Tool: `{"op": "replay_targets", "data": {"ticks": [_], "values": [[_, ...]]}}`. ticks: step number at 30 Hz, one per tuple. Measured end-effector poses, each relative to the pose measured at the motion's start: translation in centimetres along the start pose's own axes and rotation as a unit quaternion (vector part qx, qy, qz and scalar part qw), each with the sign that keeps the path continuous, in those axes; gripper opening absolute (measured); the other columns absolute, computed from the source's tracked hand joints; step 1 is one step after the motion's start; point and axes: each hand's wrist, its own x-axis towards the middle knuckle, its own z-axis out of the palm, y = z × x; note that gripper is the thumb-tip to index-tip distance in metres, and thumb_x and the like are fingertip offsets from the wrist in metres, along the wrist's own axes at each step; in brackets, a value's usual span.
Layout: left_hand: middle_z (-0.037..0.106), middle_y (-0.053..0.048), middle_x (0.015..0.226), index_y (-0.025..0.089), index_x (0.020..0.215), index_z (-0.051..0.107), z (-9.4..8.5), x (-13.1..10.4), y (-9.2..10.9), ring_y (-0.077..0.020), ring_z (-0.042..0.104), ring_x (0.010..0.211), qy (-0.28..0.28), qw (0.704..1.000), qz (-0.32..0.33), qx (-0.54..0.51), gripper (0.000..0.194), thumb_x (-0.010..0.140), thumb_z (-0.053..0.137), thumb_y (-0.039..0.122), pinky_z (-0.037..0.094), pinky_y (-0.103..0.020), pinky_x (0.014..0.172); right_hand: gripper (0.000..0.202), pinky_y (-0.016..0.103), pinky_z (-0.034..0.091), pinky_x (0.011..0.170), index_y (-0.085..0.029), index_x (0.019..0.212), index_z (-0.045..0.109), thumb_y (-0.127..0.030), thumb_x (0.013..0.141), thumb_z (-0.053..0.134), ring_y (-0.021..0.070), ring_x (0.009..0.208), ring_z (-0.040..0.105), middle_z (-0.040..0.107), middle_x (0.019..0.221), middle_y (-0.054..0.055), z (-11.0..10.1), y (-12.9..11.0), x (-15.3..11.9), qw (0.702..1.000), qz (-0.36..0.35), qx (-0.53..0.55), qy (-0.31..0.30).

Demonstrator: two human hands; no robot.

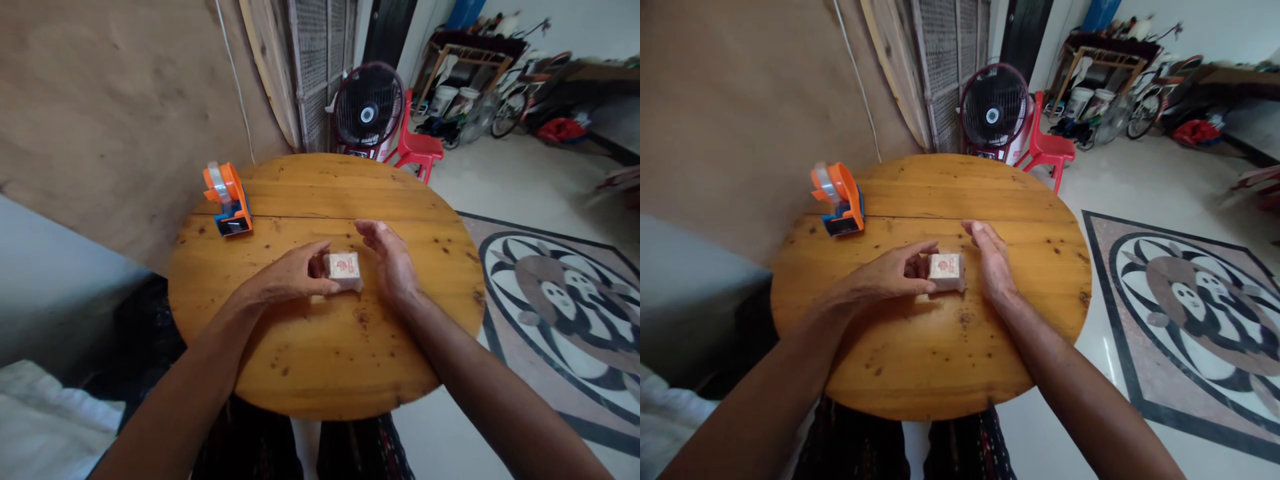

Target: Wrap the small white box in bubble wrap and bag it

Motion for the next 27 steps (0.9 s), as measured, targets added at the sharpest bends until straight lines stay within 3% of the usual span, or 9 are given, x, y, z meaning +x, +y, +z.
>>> {"op": "replay_targets", "data": {"ticks": [5, 10, 14, 19, 22, 24, 27], "values": [[0.063, -0.002, 0.086, 0.019, 0.132, 0.048, 0.2, -0.1, -0.4, -0.0163, 0.058, 0.074, -0.006, 1.000, 0.012, -0.003, 0.070, 0.068, 0.073, 0.033, 0.046, -0.029, 0.067, 0.054, 0.043, 0.031, 0.112, -0.026, 0.117, 0.060, -0.066, 0.088, 0.039, 0.0217, 0.129, 0.048, 0.058, 0.133, 0.006, 1.3, 1.7, -0.6, 0.999, 0.010, 0.015, -0.045], [0.067, -0.004, 0.101, 0.020, 0.119, 0.059, 0.2, 0.1, 0.0, -0.0203, 0.061, 0.089, -0.033, 0.999, 0.037, -0.023, 0.047, 0.072, 0.064, 0.025, 0.048, -0.033, 0.078, 0.065, 0.043, 0.027, 0.115, -0.028, 0.135, 0.048, -0.070, 0.087, 0.036, 0.0208, 0.137, 0.039, 0.047, 0.146, 0.006, 2.5, 1.4, -1.6, 0.996, 0.019, 0.007, -0.087], [0.067, -0.004, 0.109, 0.021, 0.121, 0.059, 0.2, 0.3, 0.3, -0.0215, 0.062, 0.094, -0.040, 0.997, 0.055, -0.030, 0.048, 0.073, 0.062, 0.022, 0.048, -0.035, 0.084, 0.069, 0.044, 0.027, 0.115, -0.029, 0.140, 0.042, -0.072, 0.086, 0.032, 0.0206, 0.139, 0.036, 0.043, 0.149, 0.005, 2.9, 1.1, -1.8, 0.995, 0.040, 0.014, -0.093], [0.066, -0.007, 0.110, 0.020, 0.128, 0.054, 0.0, 0.1, -0.1, -0.0220, 0.062, 0.092, -0.031, 0.998, 0.045, -0.019, 0.058, 0.072, 0.069, 0.030, 0.049, -0.034, 0.080, 0.054, 0.046, 0.031, 0.113, -0.028, 0.121, 0.060, -0.066, 0.087, 0.043, 0.0234, 0.133, 0.044, 0.055, 0.138, 0.004, 1.7, 0.3, -1.0, 0.995, 0.037, 0.000, -0.088], [0.063, -0.010, 0.113, 0.019, 0.137, 0.043, 0.0, 0.0, -0.2, -0.0201, 0.062, 0.087, -0.011, 0.999, 0.021, -0.049, 0.076, 0.070, 0.072, 0.039, 0.050, -0.031, 0.074, 0.039, 0.048, 0.044, 0.101, -0.025, 0.105, 0.068, -0.054, 0.079, 0.063, 0.0267, 0.112, 0.060, 0.068, 0.115, 0.005, 0.4, -0.7, -0.5, 0.993, 0.055, -0.016, -0.102], [0.063, -0.009, 0.108, 0.019, 0.137, 0.043, 0.1, 0.0, -0.1, -0.0184, 0.061, 0.084, -0.014, 0.997, 0.021, -0.069, 0.075, 0.072, 0.071, 0.043, 0.049, -0.029, 0.069, 0.035, 0.047, 0.049, 0.092, -0.024, 0.100, 0.069, -0.046, 0.073, 0.071, 0.0244, 0.096, 0.065, 0.070, 0.104, 0.005, -0.1, -1.2, -0.4, 0.989, 0.073, -0.022, -0.126], [0.064, -0.004, 0.094, 0.019, 0.131, 0.048, 0.2, 0.1, 0.1, -0.0163, 0.059, 0.076, -0.014, 0.998, 0.021, -0.061, 0.068, 0.072, 0.070, 0.046, 0.047, -0.026, 0.064, 0.034, 0.041, 0.051, 0.086, -0.024, 0.096, 0.070, -0.040, 0.067, 0.077, 0.0200, 0.089, 0.065, 0.070, 0.105, 0.004, -0.4, -1.4, -0.3, 0.987, 0.069, -0.027, -0.146]]}}
